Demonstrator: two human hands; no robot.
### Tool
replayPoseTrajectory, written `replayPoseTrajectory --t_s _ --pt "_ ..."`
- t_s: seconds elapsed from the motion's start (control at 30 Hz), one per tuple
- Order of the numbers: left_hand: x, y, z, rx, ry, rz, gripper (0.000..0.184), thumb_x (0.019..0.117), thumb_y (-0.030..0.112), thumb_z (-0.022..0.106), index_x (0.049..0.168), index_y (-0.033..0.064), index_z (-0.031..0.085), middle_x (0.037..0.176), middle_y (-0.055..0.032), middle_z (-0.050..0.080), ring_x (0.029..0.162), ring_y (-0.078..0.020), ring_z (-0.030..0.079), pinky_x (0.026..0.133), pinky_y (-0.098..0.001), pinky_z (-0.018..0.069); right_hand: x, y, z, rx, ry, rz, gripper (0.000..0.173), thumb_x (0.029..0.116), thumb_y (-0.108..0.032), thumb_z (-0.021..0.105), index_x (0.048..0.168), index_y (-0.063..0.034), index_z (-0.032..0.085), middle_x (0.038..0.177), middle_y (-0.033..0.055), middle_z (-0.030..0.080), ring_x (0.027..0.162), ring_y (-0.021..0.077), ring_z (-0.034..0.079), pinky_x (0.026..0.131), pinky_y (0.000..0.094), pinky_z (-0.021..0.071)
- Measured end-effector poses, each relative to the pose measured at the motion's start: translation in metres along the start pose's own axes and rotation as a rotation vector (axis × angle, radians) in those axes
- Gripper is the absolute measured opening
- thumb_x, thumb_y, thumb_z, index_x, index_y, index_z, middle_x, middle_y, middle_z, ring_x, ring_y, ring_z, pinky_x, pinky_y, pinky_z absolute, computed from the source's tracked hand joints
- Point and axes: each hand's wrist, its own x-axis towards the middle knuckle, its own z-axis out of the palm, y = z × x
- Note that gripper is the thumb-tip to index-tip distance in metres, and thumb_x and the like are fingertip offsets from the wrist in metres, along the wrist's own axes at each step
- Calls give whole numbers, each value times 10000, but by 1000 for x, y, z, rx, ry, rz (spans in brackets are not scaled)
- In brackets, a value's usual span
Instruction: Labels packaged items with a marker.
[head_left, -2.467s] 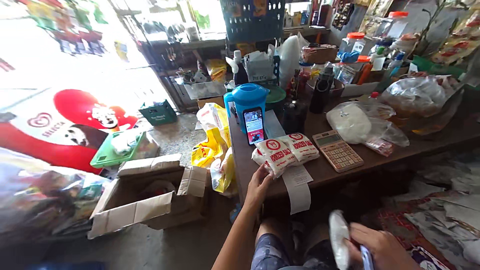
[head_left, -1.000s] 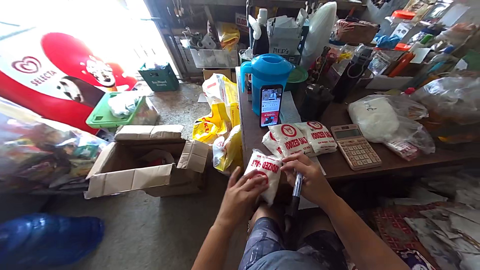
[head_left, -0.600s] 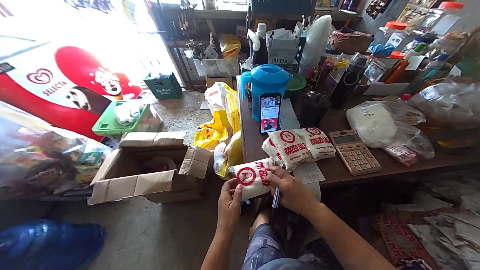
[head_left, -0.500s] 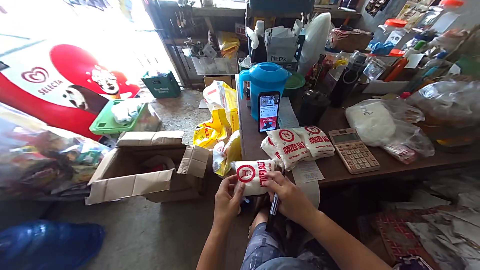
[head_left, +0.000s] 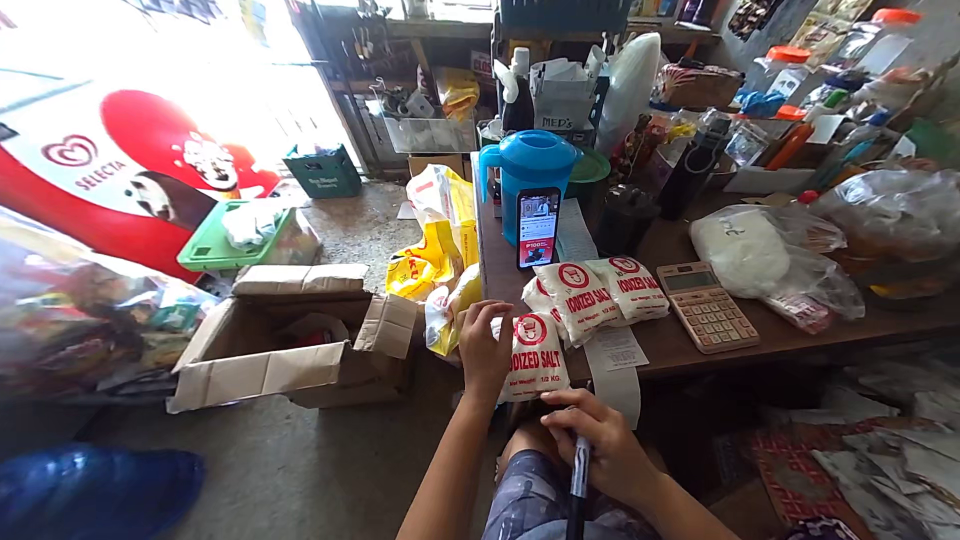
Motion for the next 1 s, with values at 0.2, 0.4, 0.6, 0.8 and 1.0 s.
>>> replayPoseTrajectory --t_s 0.2,0.4,0.6,0.8,1.0 --pt "-40 2 -7 -80 -321 -6 358 1061 238 464 1282 112 715 1393 -53 651 1443 -341 447 1188 -652 229 21 3 -14 337 149 151 320 1066 -310 557 1296 -95 610 1300 57 686 789 59 727 639 210 622" --pt "-54 -5 -14 102 -407 -67 609 1065 421 360 1555 64 428 1630 -112 380 1544 -336 264 1202 -695 104 64 14 -10 469 165 341 660 1040 -579 449 1370 -9 491 1309 64 655 796 67 699 623 225 588" --pt "-62 -11 -24 96 -476 -173 855 1006 646 345 1624 62 255 1692 -127 225 1579 -310 144 1201 -706 18 91 33 5 604 218 487 345 1081 -323 403 1027 -90 653 970 1 714 718 73 679 632 225 586" --pt "-61 -10 -25 -14 -497 -259 889 988 608 443 1641 68 173 1708 -140 155 1585 -296 113 1213 -683 17 120 34 22 367 43 619 203 961 -134 692 795 -59 605 639 -15 597 527 33 551 529 187 485" --pt "-64 -17 -20 -66 -470 -258 939 969 646 457 1644 69 154 1711 -133 143 1582 -276 138 1211 -689 46 125 46 35 114 -50 569 313 945 -236 719 722 -101 547 596 -26 501 537 66 487 539 254 416"
